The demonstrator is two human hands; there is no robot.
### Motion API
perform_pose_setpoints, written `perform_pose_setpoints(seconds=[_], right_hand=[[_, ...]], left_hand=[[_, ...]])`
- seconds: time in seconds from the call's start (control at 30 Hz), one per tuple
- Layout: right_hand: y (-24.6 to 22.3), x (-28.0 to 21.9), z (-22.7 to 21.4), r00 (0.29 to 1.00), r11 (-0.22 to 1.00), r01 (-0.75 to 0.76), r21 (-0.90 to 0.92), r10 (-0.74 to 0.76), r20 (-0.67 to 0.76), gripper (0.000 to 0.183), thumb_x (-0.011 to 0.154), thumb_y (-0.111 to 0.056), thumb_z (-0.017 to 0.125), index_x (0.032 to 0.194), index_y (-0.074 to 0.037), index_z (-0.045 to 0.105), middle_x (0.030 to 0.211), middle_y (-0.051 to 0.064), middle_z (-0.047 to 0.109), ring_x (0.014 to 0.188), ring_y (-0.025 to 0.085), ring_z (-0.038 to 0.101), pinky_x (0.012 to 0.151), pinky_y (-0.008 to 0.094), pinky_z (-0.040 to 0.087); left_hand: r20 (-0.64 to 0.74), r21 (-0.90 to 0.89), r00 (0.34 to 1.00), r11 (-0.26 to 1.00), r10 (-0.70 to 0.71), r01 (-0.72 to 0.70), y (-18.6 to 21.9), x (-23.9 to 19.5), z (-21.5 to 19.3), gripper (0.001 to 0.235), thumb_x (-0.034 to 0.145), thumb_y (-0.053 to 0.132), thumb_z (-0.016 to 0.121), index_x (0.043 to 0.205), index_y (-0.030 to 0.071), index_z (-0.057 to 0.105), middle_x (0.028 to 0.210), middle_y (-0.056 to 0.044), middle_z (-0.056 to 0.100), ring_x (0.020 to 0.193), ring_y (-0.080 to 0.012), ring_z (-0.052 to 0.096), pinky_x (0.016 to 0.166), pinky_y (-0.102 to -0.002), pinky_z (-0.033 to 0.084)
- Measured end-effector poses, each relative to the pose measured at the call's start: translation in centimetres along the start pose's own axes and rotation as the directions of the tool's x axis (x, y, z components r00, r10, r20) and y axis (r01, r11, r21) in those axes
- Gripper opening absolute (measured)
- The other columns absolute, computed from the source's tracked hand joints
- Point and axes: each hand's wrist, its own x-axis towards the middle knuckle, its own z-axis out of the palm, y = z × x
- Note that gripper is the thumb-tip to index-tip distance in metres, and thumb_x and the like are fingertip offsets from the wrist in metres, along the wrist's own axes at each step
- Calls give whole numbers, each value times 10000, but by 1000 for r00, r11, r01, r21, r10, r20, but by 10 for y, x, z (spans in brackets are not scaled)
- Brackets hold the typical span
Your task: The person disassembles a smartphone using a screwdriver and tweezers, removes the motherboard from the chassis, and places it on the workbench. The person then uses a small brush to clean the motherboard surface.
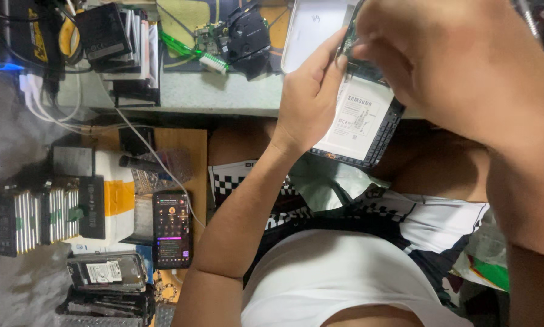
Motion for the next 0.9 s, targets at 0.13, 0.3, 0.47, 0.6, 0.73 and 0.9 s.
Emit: perform_pose_setpoints(seconds=[0.13, 0.3, 0.47, 0.6, 0.73, 0.9], right_hand=[[1, -1, 2, 998, 996, 15, -93, -20, -56, 143, 1012, -47, 789, 1015, -15, 649, 819, 103, 646, 660, 227, 644, 658, 340, 503], [-3, 1, 3, 998, 999, -48, -17, 48, -43, 217, 1052, -99, 793, 1089, 15, 612, 847, 104, 679, 670, 214, 665, 640, 329, 505], [-8, 8, 0, 996, 996, -86, 6, 86, 2, 185, 1009, -67, 780, 1100, 19, 645, 880, 132, 717, 622, 231, 664, 571, 339, 506], [-8, 10, 5, 978, 979, -195, -65, 199, 59, 117, 1031, -98, 745, 1063, -16, 668, 815, 111, 717, 624, 229, 683, 545, 338, 508], [-3, 4, 8, 985, 986, -163, -45, 165, 41, 144, 1024, -89, 758, 1084, 5, 668, 841, 109, 716, 659, 230, 693, 575, 344, 518], [-2, -3, 8, 997, 993, -59, 97, 63, -41, 158, 1079, -49, 736, 1130, 21, 603, 1016, 123, 702, 870, 217, 717, 724, 307, 532]], left_hand=[[-7, 36, 999, 999, -40, 41, -3, -1, 2, 390, 1122, 96, 533, 1502, 10, 541, 1013, 3, 696, 909, -34, 577, 846, -209, 518], [-29, 70, 993, 990, -117, 119, -10, -2, 2, 417, 1107, 103, 545, 1512, 4, 533, 913, -22, 648, 837, -53, 535, 776, -219, 496], [-21, 1, 998, 999, -53, 54, -14, -2, 1, 394, 1122, 100, 533, 1505, 3, 532, 1034, -5, 716, 939, -35, 594, 879, -212, 529], [-25, 22, 1000, 1000, 0, 0, -14, 0, 2, 382, 1130, 98, 532, 1501, 5, 529, 982, 7, 709, 902, -15, 594, 895, -211, 526], [-9, 51, 996, 995, -88, 88, -13, -1, 1, 402, 1118, 113, 528, 1509, 25, 542, 883, 21, 655, 801, -23, 554, 756, -210, 499], [-6, 10, 993, 993, -120, 120, -13, -2, 1, 407, 1111, 113, 534, 1507, 22, 550, 850, 30, 598, 763, -31, 493, 689, -216, 453]])
